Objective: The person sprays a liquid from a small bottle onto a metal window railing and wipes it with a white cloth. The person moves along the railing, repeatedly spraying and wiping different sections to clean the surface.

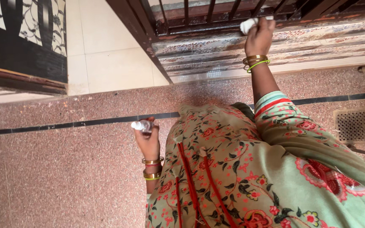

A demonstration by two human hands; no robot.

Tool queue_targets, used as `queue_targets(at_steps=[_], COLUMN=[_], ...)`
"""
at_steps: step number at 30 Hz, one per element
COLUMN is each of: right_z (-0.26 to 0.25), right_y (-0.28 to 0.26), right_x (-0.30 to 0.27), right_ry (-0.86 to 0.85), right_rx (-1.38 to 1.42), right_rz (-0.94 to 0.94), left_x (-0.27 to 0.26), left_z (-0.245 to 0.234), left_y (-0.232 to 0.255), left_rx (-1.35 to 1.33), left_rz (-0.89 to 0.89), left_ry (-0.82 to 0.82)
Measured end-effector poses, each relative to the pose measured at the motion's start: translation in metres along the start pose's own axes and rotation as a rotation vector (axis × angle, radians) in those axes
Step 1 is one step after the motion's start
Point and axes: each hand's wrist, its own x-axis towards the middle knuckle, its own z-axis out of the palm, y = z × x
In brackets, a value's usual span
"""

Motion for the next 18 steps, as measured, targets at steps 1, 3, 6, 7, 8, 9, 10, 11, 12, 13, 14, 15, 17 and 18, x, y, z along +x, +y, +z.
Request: queue_targets(at_steps=[1,3,6,7,8,9,10,11,12,13,14,15,17,18], right_z=[0.000,0.008,0.003,-0.004,-0.008,-0.015,-0.026,-0.033,-0.039,-0.046,-0.052,-0.055,-0.061,-0.063], right_y=[-0.003,-0.015,-0.034,-0.041,-0.049,-0.057,-0.063,-0.069,-0.074,-0.078,-0.080,-0.081,-0.080,-0.078], right_x=[-0.009,-0.026,-0.033,-0.033,-0.033,-0.035,-0.033,-0.033,-0.033,-0.031,-0.031,-0.031,-0.030,-0.028], right_ry=[0.015,0.002,-0.010,0.005,0.023,-0.051,-0.118,-0.185,-0.200,-0.215,-0.229,-0.189,-0.102,-0.100], right_rx=[-0.038,-0.040,-0.035,-0.094,-0.151,-0.191,-0.235,-0.279,-0.337,-0.395,-0.457,-0.477,-0.519,-0.532], right_rz=[-0.148,-0.355,-0.488,-0.509,-0.527,-0.489,-0.449,-0.409,-0.415,-0.422,-0.425,-0.501,-0.647,-0.649], left_x=[0.004,0.007,0.019,0.023,0.028,0.030,0.033,0.035,0.036,0.036,0.035,0.034,0.032,0.031], left_z=[0.004,0.007,0.027,0.035,0.042,0.051,0.062,0.071,0.081,0.088,0.095,0.102,0.112,0.118], left_y=[0.000,0.005,0.017,0.022,0.028,0.034,0.039,0.044,0.048,0.051,0.054,0.057,0.063,0.065], left_rx=[-0.025,-0.073,-0.037,-0.017,0.003,0.028,0.052,0.064,0.074,0.085,0.050,0.015,-0.034,-0.049], left_rz=[0.017,0.053,0.077,0.057,0.038,0.131,0.227,0.206,0.182,0.158,0.151,0.144,0.143,0.151], left_ry=[-0.028,-0.085,-0.151,-0.192,-0.235,-0.269,-0.310,-0.330,-0.355,-0.381,-0.416,-0.452,-0.514,-0.541])
